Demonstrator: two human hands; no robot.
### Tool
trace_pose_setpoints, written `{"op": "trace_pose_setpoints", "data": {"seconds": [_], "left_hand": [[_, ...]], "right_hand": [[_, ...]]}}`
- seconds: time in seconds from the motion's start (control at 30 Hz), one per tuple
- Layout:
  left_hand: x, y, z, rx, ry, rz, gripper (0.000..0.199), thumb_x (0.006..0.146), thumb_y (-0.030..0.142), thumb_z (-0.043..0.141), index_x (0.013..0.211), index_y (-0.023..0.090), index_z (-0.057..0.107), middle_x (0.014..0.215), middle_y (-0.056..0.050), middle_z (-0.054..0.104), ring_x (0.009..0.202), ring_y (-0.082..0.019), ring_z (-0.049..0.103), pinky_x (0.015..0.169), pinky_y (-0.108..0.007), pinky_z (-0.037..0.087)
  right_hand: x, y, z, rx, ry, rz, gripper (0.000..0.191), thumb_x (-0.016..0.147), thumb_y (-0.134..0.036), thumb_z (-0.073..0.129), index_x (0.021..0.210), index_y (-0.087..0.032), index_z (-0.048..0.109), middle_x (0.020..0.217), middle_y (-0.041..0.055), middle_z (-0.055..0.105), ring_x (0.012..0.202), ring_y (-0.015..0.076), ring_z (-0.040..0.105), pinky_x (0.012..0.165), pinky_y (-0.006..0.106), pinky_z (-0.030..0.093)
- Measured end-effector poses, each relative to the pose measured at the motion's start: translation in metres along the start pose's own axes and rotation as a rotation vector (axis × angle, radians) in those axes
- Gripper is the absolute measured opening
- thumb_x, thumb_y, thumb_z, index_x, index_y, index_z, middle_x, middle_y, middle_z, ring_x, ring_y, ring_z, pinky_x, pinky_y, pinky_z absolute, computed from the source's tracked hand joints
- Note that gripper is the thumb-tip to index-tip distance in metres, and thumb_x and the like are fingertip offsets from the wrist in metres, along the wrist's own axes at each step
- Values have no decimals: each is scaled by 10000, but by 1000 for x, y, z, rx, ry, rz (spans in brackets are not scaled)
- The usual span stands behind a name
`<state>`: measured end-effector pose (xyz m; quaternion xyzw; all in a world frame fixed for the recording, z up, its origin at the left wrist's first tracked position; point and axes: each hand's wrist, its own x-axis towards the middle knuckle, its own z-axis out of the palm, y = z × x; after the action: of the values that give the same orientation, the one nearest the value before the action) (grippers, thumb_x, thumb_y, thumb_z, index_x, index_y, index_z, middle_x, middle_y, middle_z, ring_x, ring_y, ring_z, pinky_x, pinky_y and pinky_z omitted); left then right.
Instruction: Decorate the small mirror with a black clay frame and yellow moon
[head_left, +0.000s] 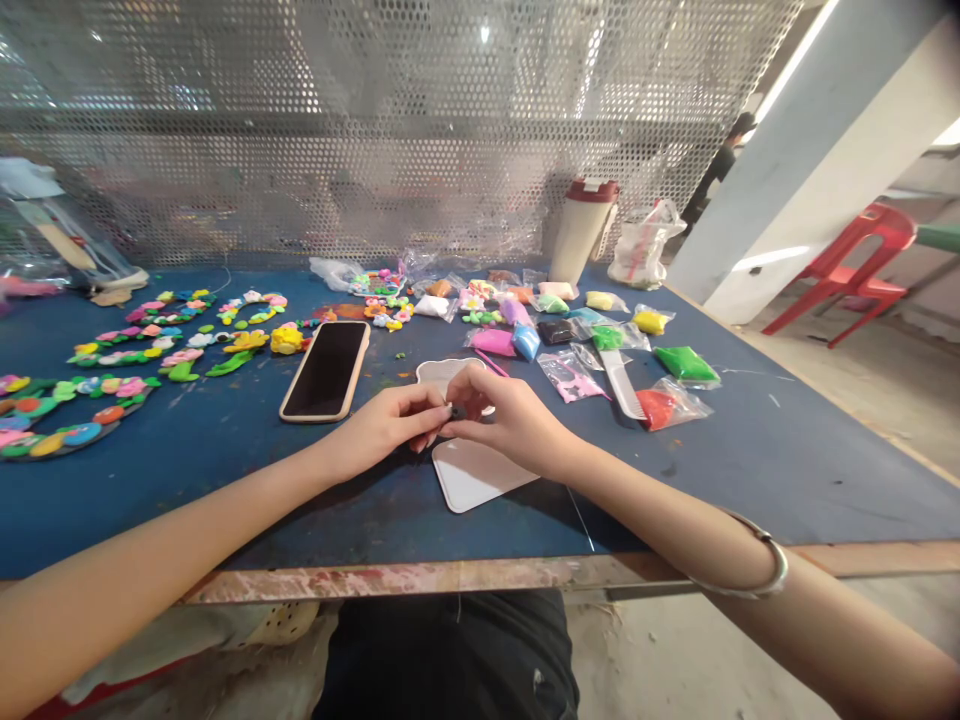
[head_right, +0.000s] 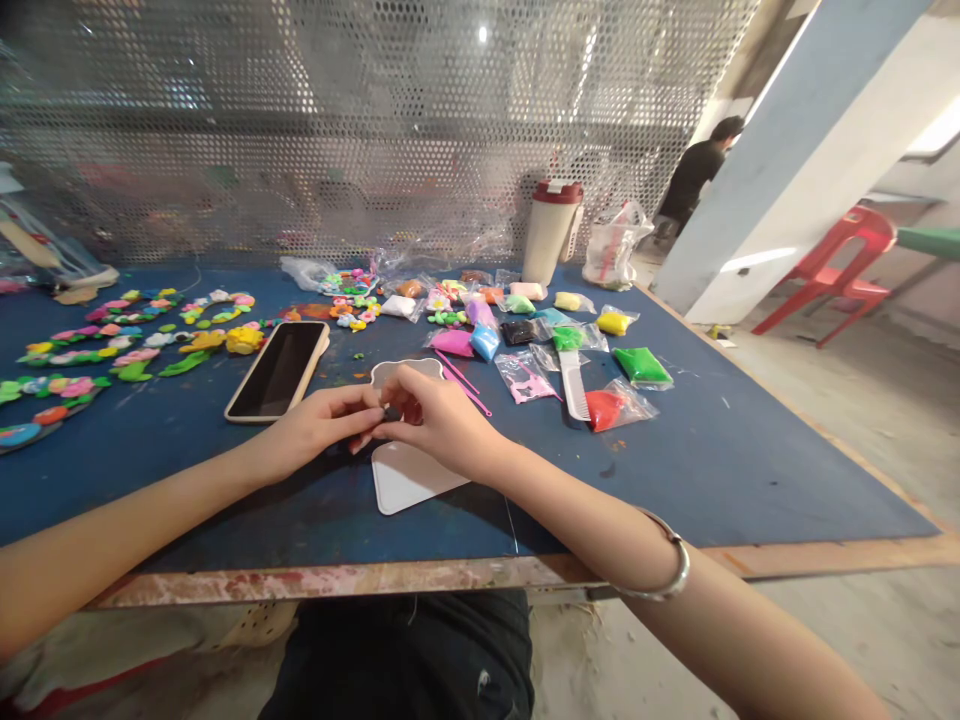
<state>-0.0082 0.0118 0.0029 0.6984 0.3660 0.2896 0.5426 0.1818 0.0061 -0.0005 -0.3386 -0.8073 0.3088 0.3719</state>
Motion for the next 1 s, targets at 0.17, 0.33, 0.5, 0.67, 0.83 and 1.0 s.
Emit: {"op": "trace_pose_setpoints", "data": {"seconds": [0.17,0.33,0.5,0.67,0.83,1.0], "left_hand": [[-1,2,-2,-40,198,68,252,889,350,539,723,160,541,628,35,501,574,-97,466,573,-219,381],[0,-2,-6,-102,366,130,172,909,322,477,830,176,521,715,30,481,605,-98,467,554,-217,388],[0,-6,-5,-51,341,137,82,860,204,520,924,176,562,788,13,529,659,-110,502,611,-237,410],[-5,-4,4,-12,223,141,174,795,138,571,962,184,586,864,4,550,772,-127,544,713,-245,443],[-12,2,18,85,49,181,191,876,146,500,1047,203,563,1017,-19,573,985,-153,573,860,-271,468],[-14,4,26,458,51,284,123,933,236,509,1040,216,566,945,8,658,807,-127,637,752,-239,480]], "right_hand": [[1,1,0,34,14,0,88,828,-142,586,867,-184,519,835,11,593,760,134,573,704,277,478],[3,5,2,83,24,25,202,814,-48,486,948,-187,548,948,40,630,908,148,612,766,280,492],[4,16,1,128,176,142,156,899,-191,428,956,-182,573,870,31,646,733,123,600,664,256,477],[5,22,-3,182,303,238,322,875,-423,526,673,-173,543,537,-36,529,481,83,449,464,213,337],[7,21,-7,266,412,202,111,801,-282,612,809,-172,622,769,6,640,702,115,569,669,251,451],[9,23,-8,394,461,192,214,724,-249,658,925,-184,633,983,55,682,927,164,637,854,321,485]]}}
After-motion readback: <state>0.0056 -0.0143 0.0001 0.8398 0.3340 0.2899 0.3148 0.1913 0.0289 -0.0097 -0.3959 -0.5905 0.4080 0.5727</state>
